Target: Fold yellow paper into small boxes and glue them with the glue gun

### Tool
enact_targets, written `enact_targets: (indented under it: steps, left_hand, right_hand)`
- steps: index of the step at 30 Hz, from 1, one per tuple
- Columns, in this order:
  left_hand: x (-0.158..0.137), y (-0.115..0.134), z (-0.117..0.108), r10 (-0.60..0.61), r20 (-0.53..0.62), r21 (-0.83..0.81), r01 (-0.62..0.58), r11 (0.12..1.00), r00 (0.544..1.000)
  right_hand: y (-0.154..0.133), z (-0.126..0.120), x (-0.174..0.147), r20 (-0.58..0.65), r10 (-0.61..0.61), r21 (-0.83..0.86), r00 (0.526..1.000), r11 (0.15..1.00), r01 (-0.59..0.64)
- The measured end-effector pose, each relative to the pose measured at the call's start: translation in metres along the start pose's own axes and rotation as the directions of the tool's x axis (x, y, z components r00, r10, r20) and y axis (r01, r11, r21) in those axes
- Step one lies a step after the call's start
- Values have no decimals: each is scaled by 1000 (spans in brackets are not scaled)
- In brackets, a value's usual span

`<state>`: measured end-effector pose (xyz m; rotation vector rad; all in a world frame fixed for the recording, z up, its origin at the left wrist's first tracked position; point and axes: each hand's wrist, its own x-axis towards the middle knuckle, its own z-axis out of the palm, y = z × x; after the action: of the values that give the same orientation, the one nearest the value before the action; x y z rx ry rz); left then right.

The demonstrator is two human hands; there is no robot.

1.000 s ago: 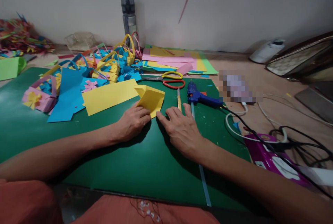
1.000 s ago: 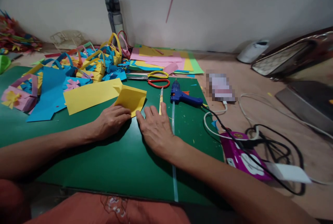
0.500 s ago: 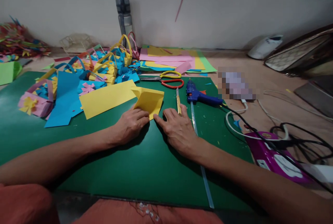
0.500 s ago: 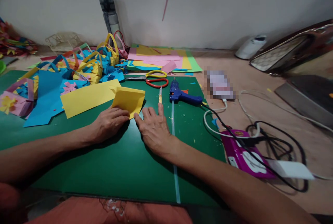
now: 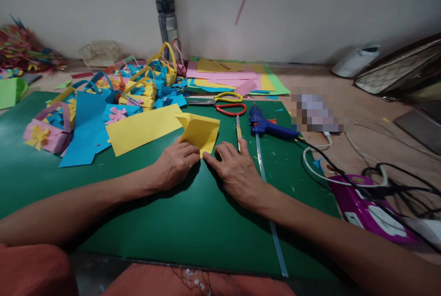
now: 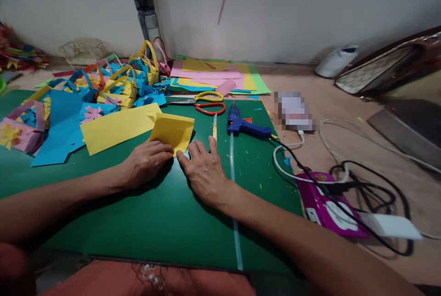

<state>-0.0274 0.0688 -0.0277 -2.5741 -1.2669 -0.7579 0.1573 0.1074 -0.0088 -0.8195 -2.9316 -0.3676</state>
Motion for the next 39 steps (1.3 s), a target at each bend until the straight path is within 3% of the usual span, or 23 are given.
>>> enact_targets:
  steps: [8,15,23,35,39]
  left_hand:
    - [-1,0,-1,-36,98,-10,37,999,995]
    - [2,1,-3,-22,202,96,3,995,979]
    - [0,1,-4,-10,184,68,-3,998,983]
    - [0,0,-3,-9,106,-16,11,1000,994]
    - [-1,0,-3,-17,92,-50,21,999,996]
  right_hand:
    - [1,3,-1,-58,53,-16,997,998,-54]
    - [1,3,0,-41,42,-37,998,998,-44]
    - [1,-1,-1,-31,44,-62,999,997,-46]
    - [1,5,-2,-112,41,-35,993,998,-45]
    - [2,5,-1,-70,3,-5,998,1000,-4]
